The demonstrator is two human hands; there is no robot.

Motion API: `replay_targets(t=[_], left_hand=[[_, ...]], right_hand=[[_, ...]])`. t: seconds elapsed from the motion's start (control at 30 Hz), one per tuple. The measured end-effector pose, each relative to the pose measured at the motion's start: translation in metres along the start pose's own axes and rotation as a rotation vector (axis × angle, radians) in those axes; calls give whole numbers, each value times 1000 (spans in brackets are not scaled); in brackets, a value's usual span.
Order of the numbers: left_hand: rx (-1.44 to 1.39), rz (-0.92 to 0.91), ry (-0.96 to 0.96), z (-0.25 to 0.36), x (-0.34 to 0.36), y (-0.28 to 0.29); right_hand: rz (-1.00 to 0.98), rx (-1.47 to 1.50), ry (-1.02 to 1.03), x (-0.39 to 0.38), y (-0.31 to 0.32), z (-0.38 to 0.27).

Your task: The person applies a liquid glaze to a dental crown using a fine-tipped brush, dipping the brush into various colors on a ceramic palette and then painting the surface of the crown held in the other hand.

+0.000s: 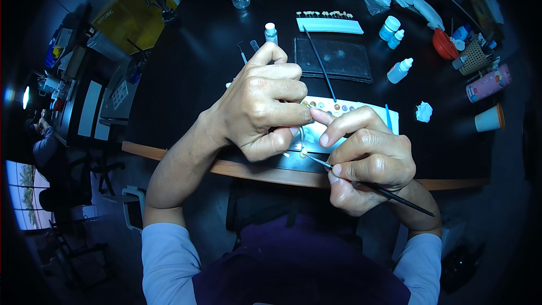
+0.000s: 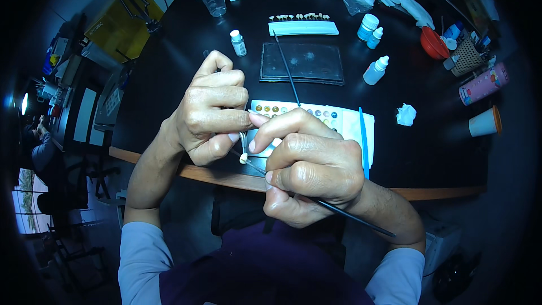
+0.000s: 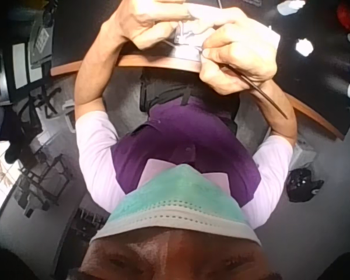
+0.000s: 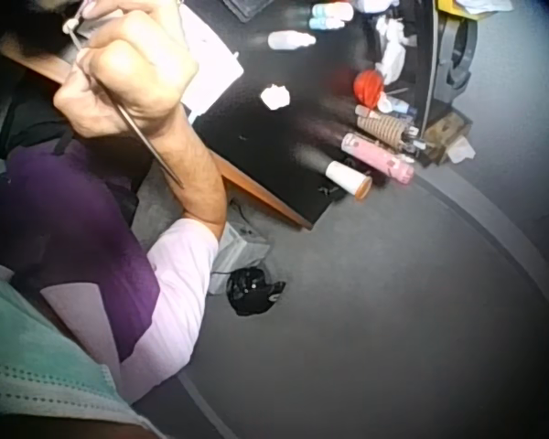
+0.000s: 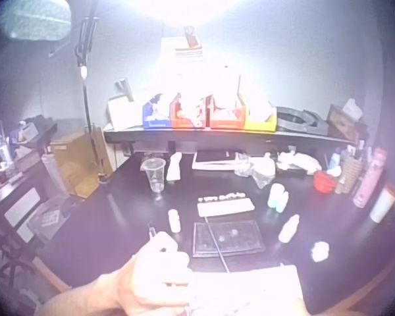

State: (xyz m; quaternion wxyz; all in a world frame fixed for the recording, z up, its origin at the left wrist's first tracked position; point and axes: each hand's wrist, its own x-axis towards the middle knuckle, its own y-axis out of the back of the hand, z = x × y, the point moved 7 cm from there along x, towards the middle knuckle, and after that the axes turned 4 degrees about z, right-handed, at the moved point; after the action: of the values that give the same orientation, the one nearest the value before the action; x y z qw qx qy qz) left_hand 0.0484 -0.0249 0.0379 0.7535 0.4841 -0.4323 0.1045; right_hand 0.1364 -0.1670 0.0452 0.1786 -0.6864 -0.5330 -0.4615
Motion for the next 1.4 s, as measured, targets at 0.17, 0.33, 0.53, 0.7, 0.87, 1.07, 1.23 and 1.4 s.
replay_targets(t=[0.17,0.33,0.53,0.7,0.87,1.07,1.23,1.4], left_hand=[[7,15,-4,1,1,1],[7,-1,-3,0,1,1],[2,15,-5,1,2,2],[38,28,-26,5,1,3],[71,24,-44,8,3,5],[175,22,-67,14,5,6],[284,43,-113,22,4,8],[326,55,-143,25,4,7]], right_hand=[[-16,-4,-7,0,-1,0],[-25,-26,-14,-1,0,-2],[-39,20,-6,0,2,0],[15,97,-1,2,5,4],[5,49,-4,2,3,2],[5,37,2,1,4,4],[-21,18,0,2,2,3],[-29,3,-5,1,1,3]])
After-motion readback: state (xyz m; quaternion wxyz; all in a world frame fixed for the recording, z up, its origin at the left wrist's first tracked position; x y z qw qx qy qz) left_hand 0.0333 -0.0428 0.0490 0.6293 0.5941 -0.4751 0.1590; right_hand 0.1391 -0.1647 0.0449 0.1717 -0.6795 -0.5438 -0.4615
